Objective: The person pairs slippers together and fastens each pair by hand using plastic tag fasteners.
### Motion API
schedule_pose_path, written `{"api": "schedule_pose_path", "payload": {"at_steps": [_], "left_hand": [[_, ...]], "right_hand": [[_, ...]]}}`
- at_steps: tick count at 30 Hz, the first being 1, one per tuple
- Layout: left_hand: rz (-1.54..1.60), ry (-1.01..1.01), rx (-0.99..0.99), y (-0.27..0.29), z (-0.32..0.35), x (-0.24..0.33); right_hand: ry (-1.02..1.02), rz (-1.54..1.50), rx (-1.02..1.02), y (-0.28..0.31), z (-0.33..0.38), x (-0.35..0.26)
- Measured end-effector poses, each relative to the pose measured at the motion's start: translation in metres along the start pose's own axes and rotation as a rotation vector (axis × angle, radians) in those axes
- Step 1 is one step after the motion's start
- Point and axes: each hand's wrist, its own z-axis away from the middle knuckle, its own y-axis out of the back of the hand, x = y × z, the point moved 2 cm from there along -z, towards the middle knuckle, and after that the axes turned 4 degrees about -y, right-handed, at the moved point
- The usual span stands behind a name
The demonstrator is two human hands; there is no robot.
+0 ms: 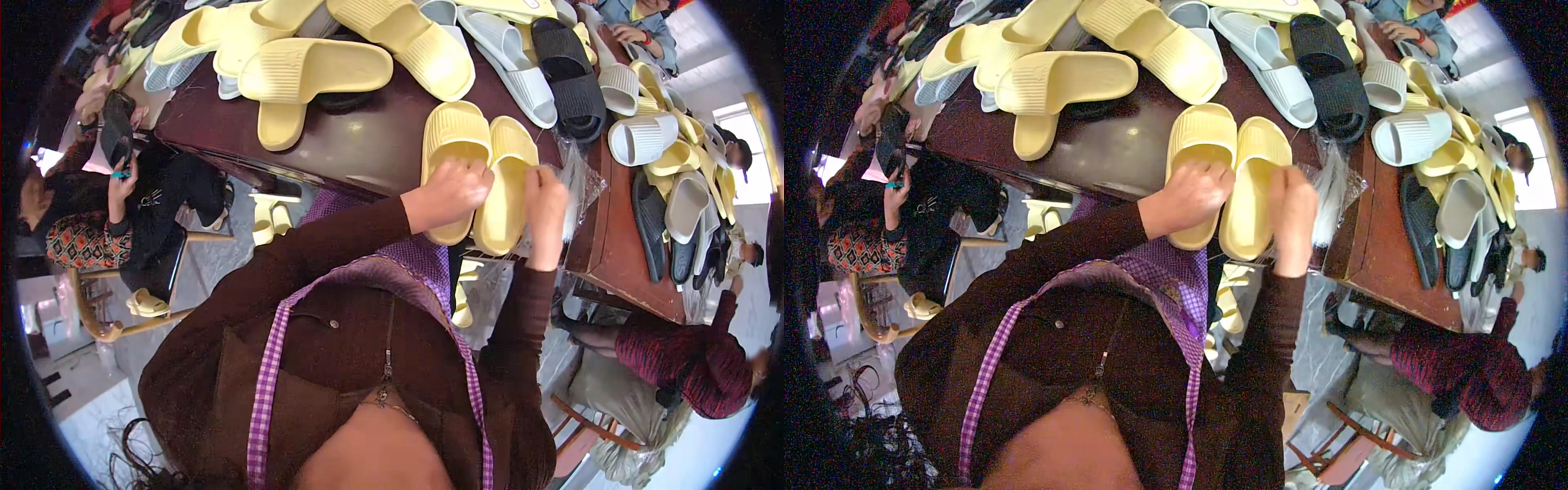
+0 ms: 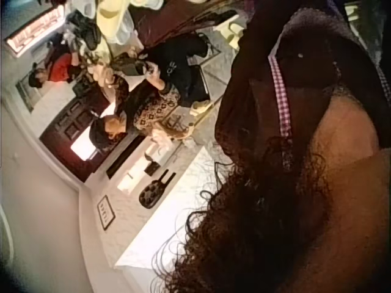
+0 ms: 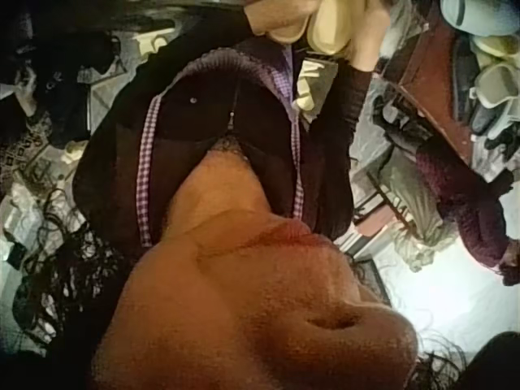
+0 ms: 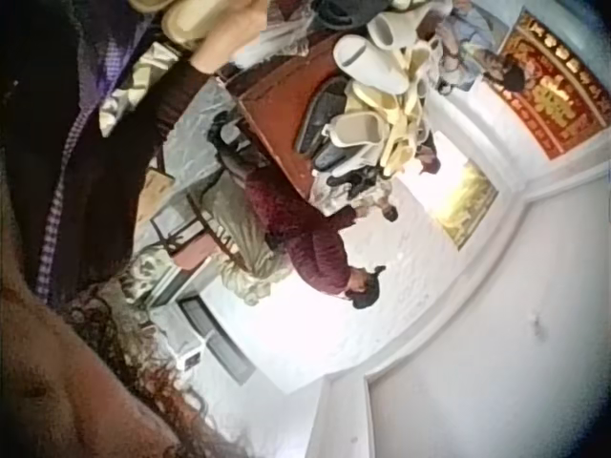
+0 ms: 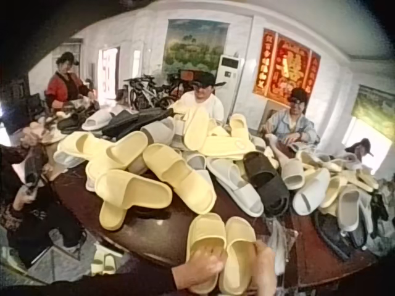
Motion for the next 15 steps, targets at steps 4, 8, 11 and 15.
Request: {"api": "schedule_pose_path", "payload": {"at_steps": [4, 8, 11, 15], "left_hand": [[-0.013, 0.005, 0.034, 0.004, 0.004, -0.005], [-0.011, -0.001, 0.101, 0.007, 0.000, -0.012], [-0.031, 0.008, 0.122, 0.005, 0.003, -0.015], [-0.062, 0.001, 0.146, 0.008, 0.007, -0.018]], "right_hand": [[0.009, -0.018, 0.088, 0.013, -0.038, 0.020], [-0.002, 0.274, -0.009, -0.019, -0.084, 0.063], [-0.035, 0.238, -0.120, -0.034, -0.103, 0.070], [-0.022, 0.091, -0.165, -0.041, -0.112, 0.068]]}}
